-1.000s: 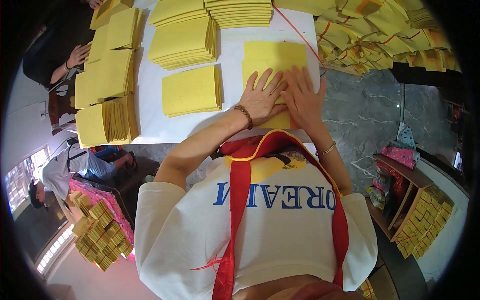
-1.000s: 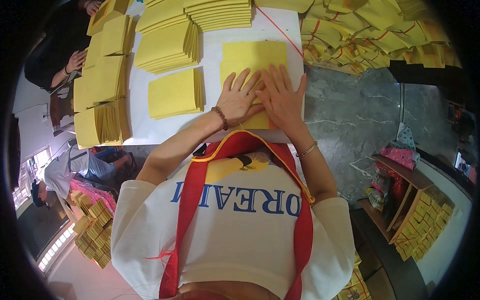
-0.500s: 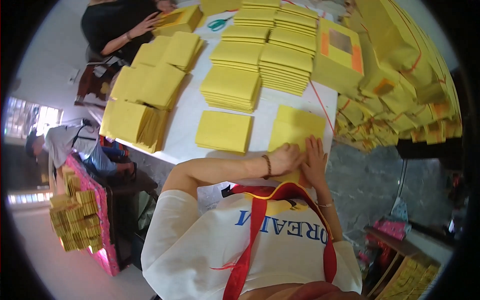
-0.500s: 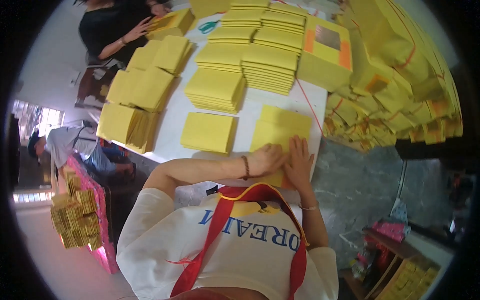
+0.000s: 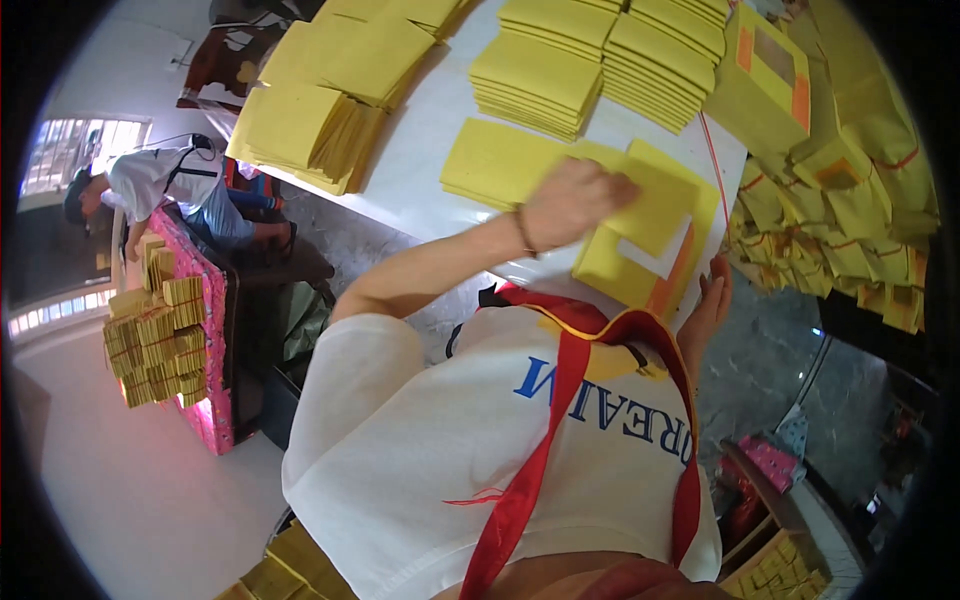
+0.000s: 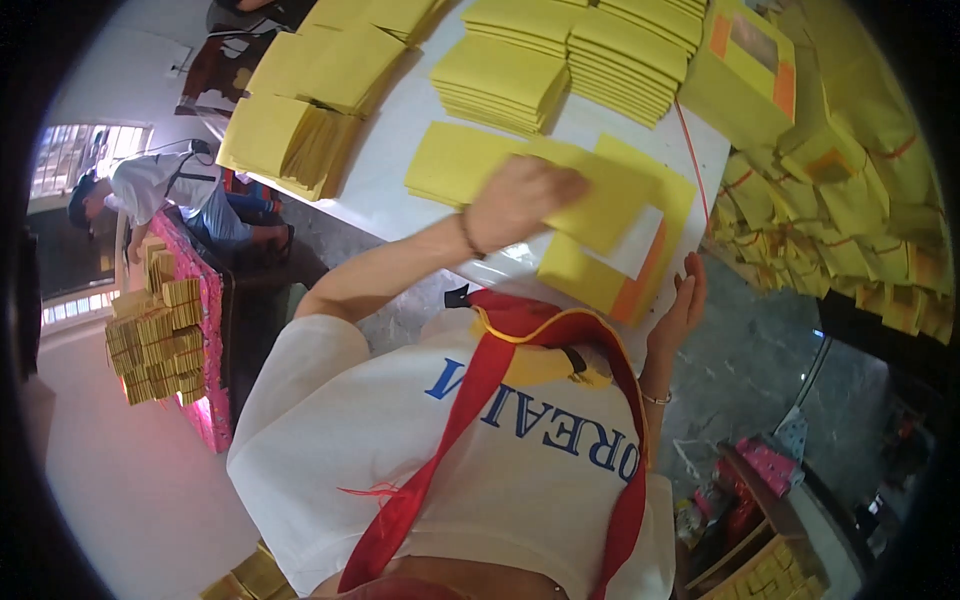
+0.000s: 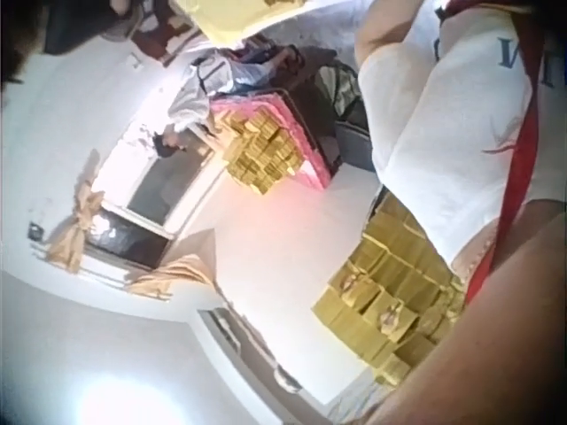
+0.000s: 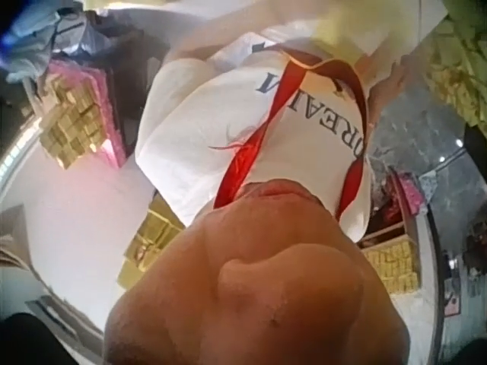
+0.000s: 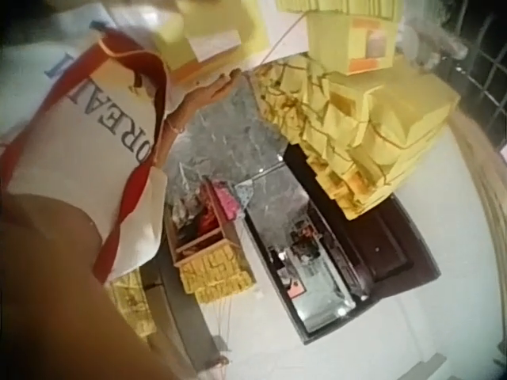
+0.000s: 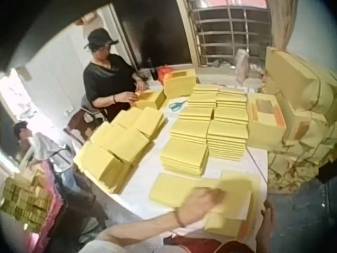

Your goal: Folding sheets of yellow paper into stacks.

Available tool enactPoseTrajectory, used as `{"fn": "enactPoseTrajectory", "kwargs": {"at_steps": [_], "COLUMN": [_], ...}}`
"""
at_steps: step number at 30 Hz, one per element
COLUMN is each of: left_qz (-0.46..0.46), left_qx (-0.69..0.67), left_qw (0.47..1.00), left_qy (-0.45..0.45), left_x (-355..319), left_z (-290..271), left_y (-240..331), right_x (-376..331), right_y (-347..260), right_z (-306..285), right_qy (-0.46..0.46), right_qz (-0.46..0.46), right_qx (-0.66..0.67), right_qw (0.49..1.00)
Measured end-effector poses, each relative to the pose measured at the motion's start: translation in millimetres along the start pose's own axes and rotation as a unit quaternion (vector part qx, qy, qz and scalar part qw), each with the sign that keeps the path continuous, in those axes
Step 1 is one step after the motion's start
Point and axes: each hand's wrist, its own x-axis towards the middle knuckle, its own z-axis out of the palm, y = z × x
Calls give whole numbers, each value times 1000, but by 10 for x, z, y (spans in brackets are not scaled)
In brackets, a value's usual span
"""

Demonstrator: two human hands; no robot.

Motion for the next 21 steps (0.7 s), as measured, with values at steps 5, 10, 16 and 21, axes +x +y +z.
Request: {"fn": "enactPoseTrajectory", "kwargs": {"at_steps": [5, 10, 16, 21], "left_qz": [-35, -90, -126, -172], "left_qx": [93, 118, 140, 136], "left_qw": [992, 961, 939, 920], "left_qy": [-82, -235, -289, -325], "left_x": [-606, -1043, -1216, -1245], "left_z": [-628, -457, -361, -344], "left_y": [-416, -693, -428, -398], "right_x": [-42, -78, -117, -57], "right_y": [193, 197, 345, 241], "right_z": [-57, -25, -140, -80], "right_qy": [20, -17, 5, -44], "right_qz": [50, 49, -1, -183], "right_qx": [-24, -18, -29, -209], "right_qw": [998, 998, 1000, 959]}}
